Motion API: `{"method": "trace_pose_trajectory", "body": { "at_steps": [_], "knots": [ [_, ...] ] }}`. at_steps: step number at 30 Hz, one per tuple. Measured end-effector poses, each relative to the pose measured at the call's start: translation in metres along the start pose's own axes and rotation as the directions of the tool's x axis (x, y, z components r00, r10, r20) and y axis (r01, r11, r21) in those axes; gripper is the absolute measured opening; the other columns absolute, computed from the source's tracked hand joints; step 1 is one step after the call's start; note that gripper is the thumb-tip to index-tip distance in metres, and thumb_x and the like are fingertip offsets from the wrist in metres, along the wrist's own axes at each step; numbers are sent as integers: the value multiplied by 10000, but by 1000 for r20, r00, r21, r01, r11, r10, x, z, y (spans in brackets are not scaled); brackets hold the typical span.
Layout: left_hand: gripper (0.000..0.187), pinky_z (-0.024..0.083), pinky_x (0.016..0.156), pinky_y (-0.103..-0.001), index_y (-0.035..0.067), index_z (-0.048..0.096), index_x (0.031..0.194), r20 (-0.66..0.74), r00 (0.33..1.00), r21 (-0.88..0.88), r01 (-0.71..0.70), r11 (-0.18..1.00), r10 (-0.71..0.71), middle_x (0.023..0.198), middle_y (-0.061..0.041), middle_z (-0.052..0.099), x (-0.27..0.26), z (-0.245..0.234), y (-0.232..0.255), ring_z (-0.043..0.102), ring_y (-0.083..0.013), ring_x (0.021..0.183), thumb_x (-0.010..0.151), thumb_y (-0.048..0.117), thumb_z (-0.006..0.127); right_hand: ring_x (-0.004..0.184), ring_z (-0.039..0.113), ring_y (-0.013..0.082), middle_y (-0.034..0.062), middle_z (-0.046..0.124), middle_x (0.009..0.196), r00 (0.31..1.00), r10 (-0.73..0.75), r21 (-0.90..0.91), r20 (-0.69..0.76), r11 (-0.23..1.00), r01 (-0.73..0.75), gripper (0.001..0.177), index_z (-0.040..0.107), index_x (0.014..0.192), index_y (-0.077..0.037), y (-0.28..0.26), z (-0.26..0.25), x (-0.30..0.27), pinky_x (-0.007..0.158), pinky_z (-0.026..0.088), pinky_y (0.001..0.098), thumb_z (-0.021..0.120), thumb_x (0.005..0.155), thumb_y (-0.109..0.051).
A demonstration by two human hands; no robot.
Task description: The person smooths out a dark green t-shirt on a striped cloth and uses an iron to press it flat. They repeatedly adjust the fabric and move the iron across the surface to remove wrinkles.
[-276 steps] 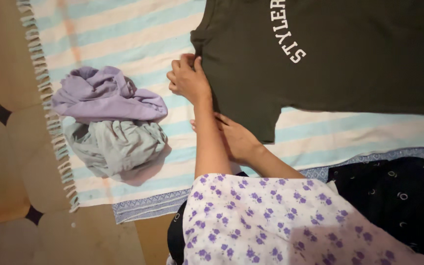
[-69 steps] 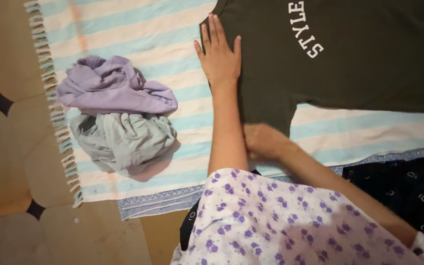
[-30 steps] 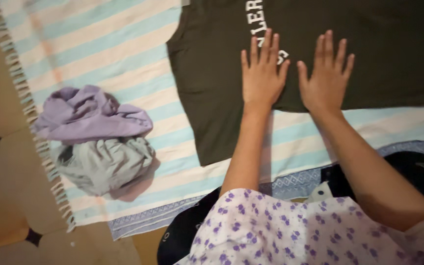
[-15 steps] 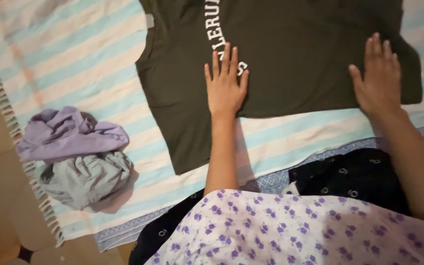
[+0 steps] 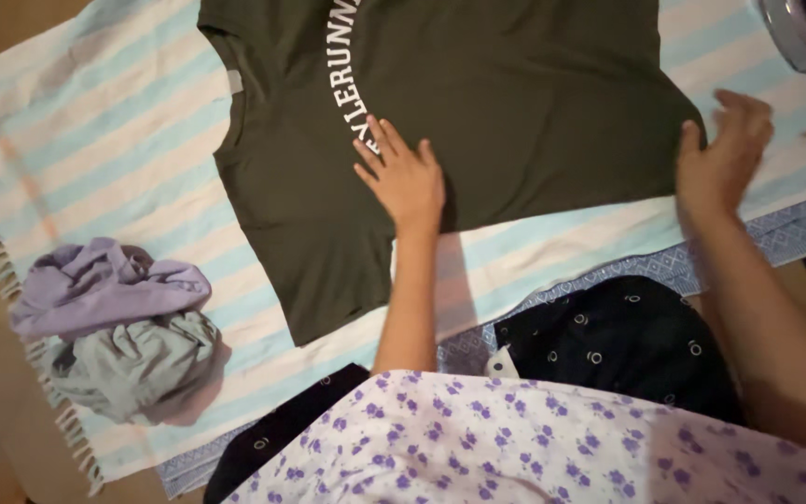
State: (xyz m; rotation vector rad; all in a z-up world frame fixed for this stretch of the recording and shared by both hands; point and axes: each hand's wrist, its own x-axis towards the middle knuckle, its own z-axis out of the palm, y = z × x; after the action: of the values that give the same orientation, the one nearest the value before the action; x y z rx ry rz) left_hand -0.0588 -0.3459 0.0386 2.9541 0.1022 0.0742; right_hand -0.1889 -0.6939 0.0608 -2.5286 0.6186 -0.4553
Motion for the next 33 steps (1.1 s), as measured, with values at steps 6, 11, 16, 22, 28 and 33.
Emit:
{"method": "trace_pose_trajectory", "body": {
  "at_steps": [6, 11, 16, 22, 28, 33],
  "knots": [
    [682, 225, 1233, -639, 50, 306, 1608, -86, 996, -7, -5, 1000, 5, 1713, -97, 164, -22, -8, 20, 226, -426, 1555, 1063, 433, 454, 1027, 655, 365, 228, 661, 1132, 910, 274, -130, 311, 961, -245, 517, 603, 1266, 38, 57, -3, 17, 897, 527, 468, 848, 968, -307],
    [679, 226, 1228, -644, 61, 312, 1604, -91, 996, 5, 4, 1000, -4, 1709, -95, 170, -21, -13, 21, 233, -425, 1546, 1058, 437, 455, 1049, 677, 303, 248, 716, 1157, 845, 313, 29, 434, 932, -360, 444, 672, 1282, 53, 65, -14, 26, 899, 541, 423, 778, 1058, -316],
    [665, 220, 1230, -641, 78, 312, 1610, -62, 998, 40, 22, 999, -19, 1713, -82, 164, -22, -9, 22, 225, -425, 1555, 1068, 438, 448, 1024, 684, 158, 101, 715, 1162, 811, 184, 441, 556, 762, -475, 389, 623, 1256, -5, 44, -19, 8, 882, 568, 296, 764, 931, -166],
    [679, 212, 1223, -646, 66, 292, 1614, -79, 997, 9, 2, 1000, -1, 1716, -89, 138, -21, -10, 22, 218, -424, 1553, 1061, 430, 440, 886, 684, 173, 150, 742, 1090, 807, 309, 240, 502, 848, -474, 444, 704, 1283, 40, 65, -29, 8, 789, 560, 307, 843, 892, -117],
    [677, 208, 1231, -646, 71, 293, 1616, -70, 997, 11, 12, 1000, -11, 1718, -84, 140, -21, -10, 22, 203, -424, 1557, 1062, 433, 440, 872, 712, 176, 163, 742, 1061, 795, 371, 218, 479, 827, -518, 454, 683, 1275, 66, 69, -26, 6, 788, 602, 308, 852, 876, -69],
    [673, 212, 1227, -645, 70, 299, 1612, -62, 998, 1, 15, 1000, -15, 1715, -90, 153, -22, -13, 24, 207, -426, 1560, 1059, 427, 442, 968, 718, 194, 152, 734, 1116, 693, 413, 308, 592, 678, -667, 398, 651, 1246, 75, 54, -39, 19, 878, 611, 315, 784, 912, -93]
  ]
}}
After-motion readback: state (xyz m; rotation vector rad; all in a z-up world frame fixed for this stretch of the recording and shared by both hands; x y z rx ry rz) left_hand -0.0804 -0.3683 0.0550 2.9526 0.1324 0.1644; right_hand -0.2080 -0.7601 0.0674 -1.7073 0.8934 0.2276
